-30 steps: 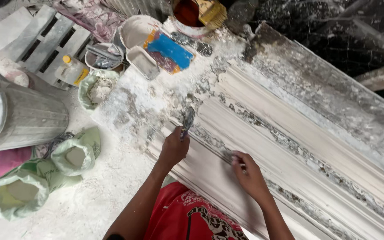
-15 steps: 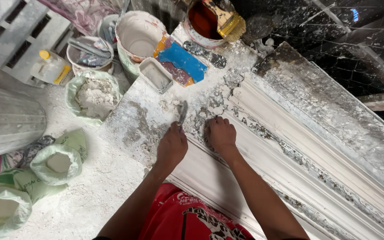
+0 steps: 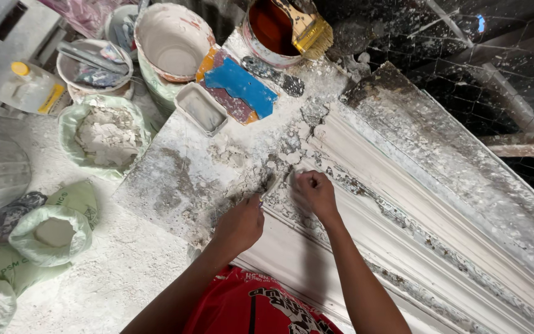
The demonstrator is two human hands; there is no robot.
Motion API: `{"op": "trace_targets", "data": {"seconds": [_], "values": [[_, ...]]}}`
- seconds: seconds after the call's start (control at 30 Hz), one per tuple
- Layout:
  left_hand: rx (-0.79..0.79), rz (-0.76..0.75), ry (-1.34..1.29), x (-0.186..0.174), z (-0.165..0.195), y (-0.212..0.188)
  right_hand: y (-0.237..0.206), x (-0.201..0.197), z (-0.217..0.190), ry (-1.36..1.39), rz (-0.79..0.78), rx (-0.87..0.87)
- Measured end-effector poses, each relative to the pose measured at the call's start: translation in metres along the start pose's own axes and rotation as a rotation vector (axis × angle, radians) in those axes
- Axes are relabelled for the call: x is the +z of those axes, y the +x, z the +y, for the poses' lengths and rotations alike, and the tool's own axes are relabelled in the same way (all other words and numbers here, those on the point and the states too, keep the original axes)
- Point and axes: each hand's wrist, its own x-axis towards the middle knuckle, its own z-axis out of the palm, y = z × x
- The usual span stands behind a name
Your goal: The person uses a metal scraper to remove excess white compound from the grooves and ridges of long white molded moldings resting on a workbench. The person repeatedly scrapes along the length of the pieces, occasionally repositioning the moldings to access different sections.
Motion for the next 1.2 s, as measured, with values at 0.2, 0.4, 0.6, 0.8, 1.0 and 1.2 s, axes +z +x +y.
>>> {"op": "trace_targets", "data": {"seconds": [0.2,0.4,0.6,0.8,1.0,1.2], "values": [[0.122,0.013,0.224,0.009,0.007,0.006,-0.007,0.007,0.016,0.07,0.146,0.117],[0.132,-0.01,0.36,0.014,0.006,0.006,-0.004,0.009,0.018,0.092,0.169,0.15],[0.208,0.046,0.445,0.022,0.008,0.006,-0.005,0.01,0.016,0.057,0.188,0.192],[0.135,-0.064,0.432,0.025,0.027,0.015,-0.006,0.008,0.011,-0.039,0.17,0.181],[0.148,-0.109,0.394,0.02,0.055,0.026,-0.006,0.006,-0.001,-0.119,0.183,0.143],[0.068,-0.288,0.34,0.001,0.077,0.043,-0.006,0.002,-0.012,-0.159,0.219,0.039]]}}
